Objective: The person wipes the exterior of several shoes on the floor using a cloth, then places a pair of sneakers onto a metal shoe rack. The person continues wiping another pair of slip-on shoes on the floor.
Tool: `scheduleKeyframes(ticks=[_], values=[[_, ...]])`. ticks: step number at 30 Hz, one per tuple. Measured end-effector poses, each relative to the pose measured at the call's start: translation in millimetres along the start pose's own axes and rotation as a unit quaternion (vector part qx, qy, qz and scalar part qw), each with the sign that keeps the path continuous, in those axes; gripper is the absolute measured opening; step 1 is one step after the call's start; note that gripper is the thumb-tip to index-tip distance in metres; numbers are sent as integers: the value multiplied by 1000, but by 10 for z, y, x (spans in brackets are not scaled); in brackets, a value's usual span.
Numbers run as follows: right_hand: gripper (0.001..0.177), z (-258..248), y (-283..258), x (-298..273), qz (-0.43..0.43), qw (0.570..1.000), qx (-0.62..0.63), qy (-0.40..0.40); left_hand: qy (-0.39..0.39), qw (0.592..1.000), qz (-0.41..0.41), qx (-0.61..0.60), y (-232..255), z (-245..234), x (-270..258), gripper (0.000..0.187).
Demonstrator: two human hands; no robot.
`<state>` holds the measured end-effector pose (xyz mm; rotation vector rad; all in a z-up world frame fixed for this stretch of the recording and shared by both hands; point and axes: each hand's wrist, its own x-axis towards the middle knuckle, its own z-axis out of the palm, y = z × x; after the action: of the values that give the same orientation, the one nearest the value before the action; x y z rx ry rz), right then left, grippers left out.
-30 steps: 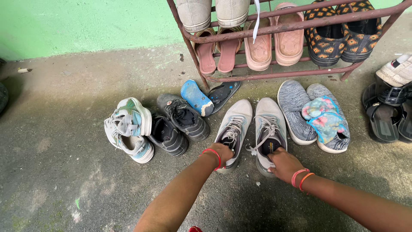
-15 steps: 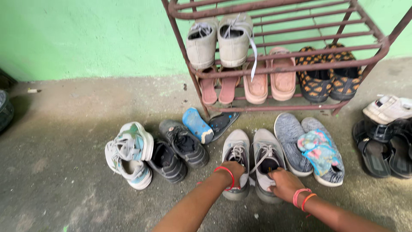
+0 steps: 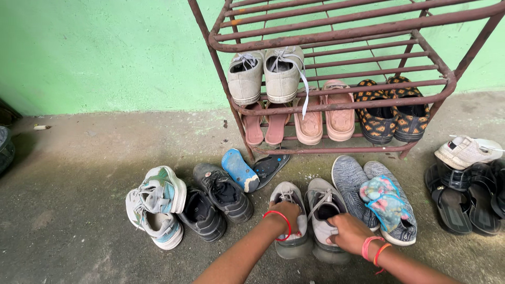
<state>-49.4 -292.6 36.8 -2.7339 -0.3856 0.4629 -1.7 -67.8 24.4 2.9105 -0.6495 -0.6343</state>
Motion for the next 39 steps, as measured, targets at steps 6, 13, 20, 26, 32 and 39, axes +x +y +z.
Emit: scheduleKeyframes(ticks=[6, 13, 20, 26, 32, 39], values=[[42, -228, -70, -66, -39, 999, -2, 8, 2, 999, -18, -31, 109, -290, -116, 51], [43, -648, -293, -259, -25, 999, -12, -17, 45, 998, 7, -37, 166, -531, -251, 42], [47, -1036, -429, -454, -6, 999, -21, -24, 80, 995, 46, -44, 301, -879, -489, 41], [48, -1423, -538, -642, -38, 998, -49, 7, 126, 988, 73, -47, 410, -1241, -634, 41], [44, -1972, -799, -989, -22, 997, -68, 17, 175, 978, 105, -42, 573, -1664, -986, 45], [54, -2392, -787, -1269, -52, 989, -76, 120, 250, 956, 128, -83, 723, -2118, -1398, 36]])
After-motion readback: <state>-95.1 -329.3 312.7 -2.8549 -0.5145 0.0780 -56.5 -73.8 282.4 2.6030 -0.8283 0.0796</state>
